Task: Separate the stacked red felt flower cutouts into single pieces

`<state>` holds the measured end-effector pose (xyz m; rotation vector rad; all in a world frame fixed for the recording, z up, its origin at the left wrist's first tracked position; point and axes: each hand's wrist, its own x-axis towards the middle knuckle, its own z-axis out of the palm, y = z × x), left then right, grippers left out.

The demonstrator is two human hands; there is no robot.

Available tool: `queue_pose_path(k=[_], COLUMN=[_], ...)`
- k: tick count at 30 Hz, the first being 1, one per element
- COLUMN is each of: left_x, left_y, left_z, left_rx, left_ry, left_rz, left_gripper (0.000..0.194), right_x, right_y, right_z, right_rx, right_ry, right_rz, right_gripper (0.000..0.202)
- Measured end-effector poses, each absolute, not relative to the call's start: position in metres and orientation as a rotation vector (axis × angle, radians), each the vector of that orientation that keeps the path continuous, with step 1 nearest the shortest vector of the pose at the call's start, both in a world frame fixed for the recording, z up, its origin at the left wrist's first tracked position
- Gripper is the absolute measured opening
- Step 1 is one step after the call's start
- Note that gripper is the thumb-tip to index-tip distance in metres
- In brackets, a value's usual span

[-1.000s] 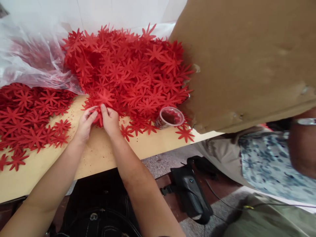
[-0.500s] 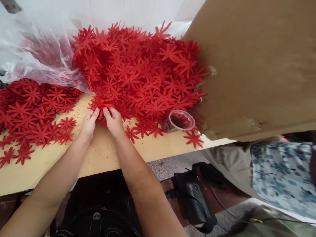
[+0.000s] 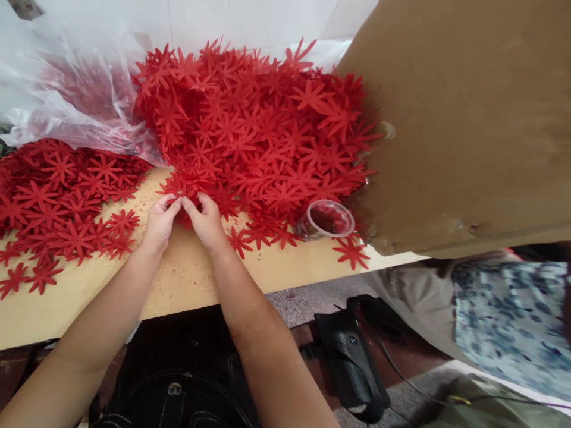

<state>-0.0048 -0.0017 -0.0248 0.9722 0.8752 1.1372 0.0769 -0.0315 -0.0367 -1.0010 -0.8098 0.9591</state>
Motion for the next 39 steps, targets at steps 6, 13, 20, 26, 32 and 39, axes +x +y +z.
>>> queue_pose_path(k=[6,13,20,26,32,39], left_x=[-0.0064,-0.0073,-0.0066,-0.005,-0.0065,-0.004], left_y=[-0.0046,-0.002,-0.0058,-0.0084,-0.0033,-0.0071], left_z=[-0.0215,-0.0252,-0.0244,-0.0207,-0.0229,-0.0257], left_rx=[0.991,0.968,0.958,1.064,0.996,1.065], left_ry=[0.793,0.711,0.753,0.706,0.836,0.821], left_rz=[1.092,1.082,1.052,0.976,1.121,1.114], left_gripper=[0.011,0.021,0.017,0.014,0.006,0.006], right_x=[0.0818,0.0788,0.0823,0.0834,0.0766,0.0837], right_y=[-0.0327,-0.0332,-0.0328,-0.0323,-0.0347,-0.03], right_z=[-0.0385,-0.0345,-0.0393,-0.0387,-0.0353,-0.0429], right_rx=[-1.157,-0.995,-1.121,-1.153,-1.005,-1.192], right_ry=[-0.8,-0.814,-0.72,-0.676,-0.799,-0.641], right_rz=[0.885,0.921,0.898,0.873,1.028,0.921], right_gripper=[0.047,0.038,0.038,0.053,0.043,0.05])
